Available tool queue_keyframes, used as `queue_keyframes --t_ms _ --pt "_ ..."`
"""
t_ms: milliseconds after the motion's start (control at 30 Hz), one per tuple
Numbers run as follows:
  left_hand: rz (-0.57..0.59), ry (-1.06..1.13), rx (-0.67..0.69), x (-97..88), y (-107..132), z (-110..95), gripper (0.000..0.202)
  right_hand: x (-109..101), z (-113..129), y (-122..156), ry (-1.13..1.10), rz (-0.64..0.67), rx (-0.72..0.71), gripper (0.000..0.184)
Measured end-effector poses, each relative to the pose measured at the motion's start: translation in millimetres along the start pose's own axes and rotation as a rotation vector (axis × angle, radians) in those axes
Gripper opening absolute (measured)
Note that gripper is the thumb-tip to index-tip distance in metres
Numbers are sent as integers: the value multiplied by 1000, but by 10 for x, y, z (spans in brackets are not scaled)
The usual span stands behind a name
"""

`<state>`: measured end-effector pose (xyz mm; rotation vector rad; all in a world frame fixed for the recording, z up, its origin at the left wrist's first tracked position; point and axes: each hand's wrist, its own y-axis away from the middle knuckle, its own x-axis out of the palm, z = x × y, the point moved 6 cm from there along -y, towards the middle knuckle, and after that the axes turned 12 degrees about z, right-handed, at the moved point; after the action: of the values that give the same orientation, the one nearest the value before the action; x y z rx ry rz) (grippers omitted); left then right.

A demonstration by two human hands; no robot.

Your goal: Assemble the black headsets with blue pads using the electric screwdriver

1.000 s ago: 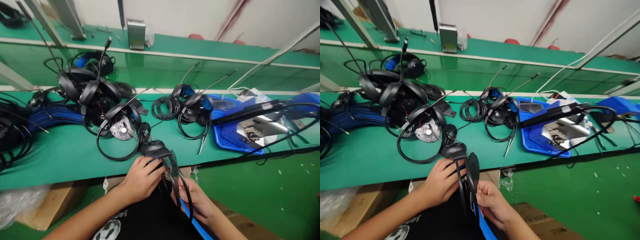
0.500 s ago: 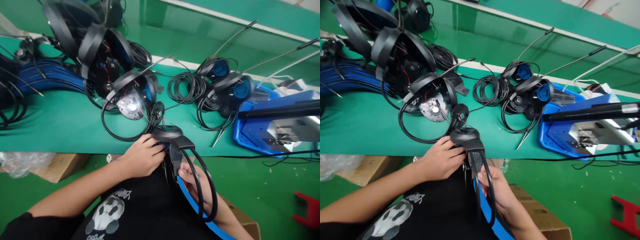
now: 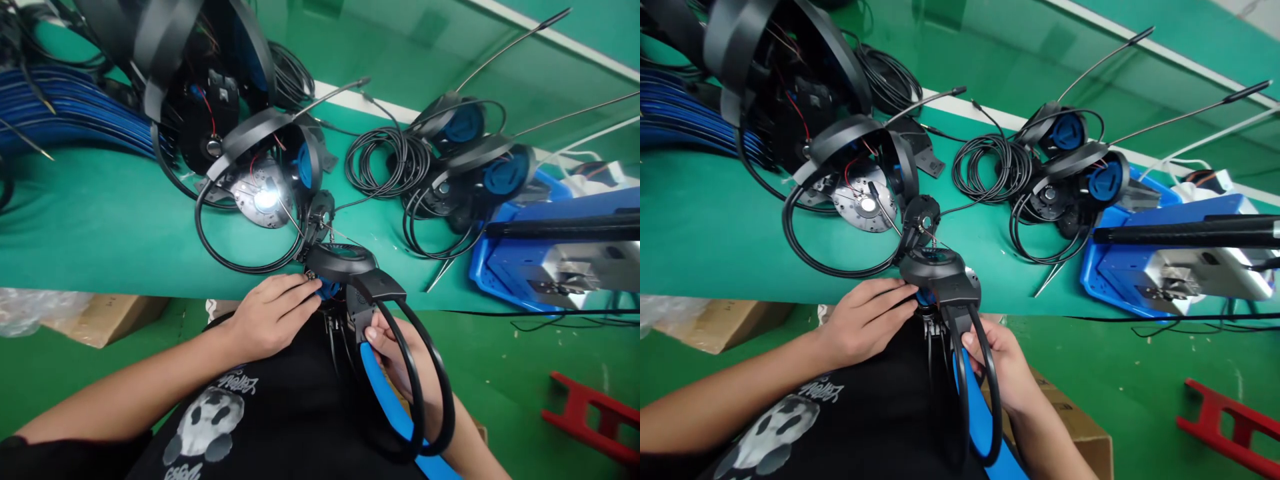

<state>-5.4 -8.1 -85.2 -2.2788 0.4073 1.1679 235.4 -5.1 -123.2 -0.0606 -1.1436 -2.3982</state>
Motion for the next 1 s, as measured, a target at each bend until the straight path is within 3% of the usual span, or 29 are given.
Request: queue_keyframes --t_ms 233,367,633,733,867,1000 --pt "-82 16 -122 37 31 0 38 40 -24 14 67 9 3 49" --pt "-2 -16 -119 83 4 -37 31 78 2 15 126 19 -5 48" --pt "162 -144 60 64 -50 -66 18 253 261 -140 297 40 -54 41" --pt "96 -65 74 -27 -32 -28 26 294 398 -183 415 15 -48 34" --pt "-87 70 -70 -190 -49 99 41 278 515 -178 624 -33 -93 26" --pt "-94 9 -170 -204 -125 162 47 250 524 -166 733 -42 -87 23"
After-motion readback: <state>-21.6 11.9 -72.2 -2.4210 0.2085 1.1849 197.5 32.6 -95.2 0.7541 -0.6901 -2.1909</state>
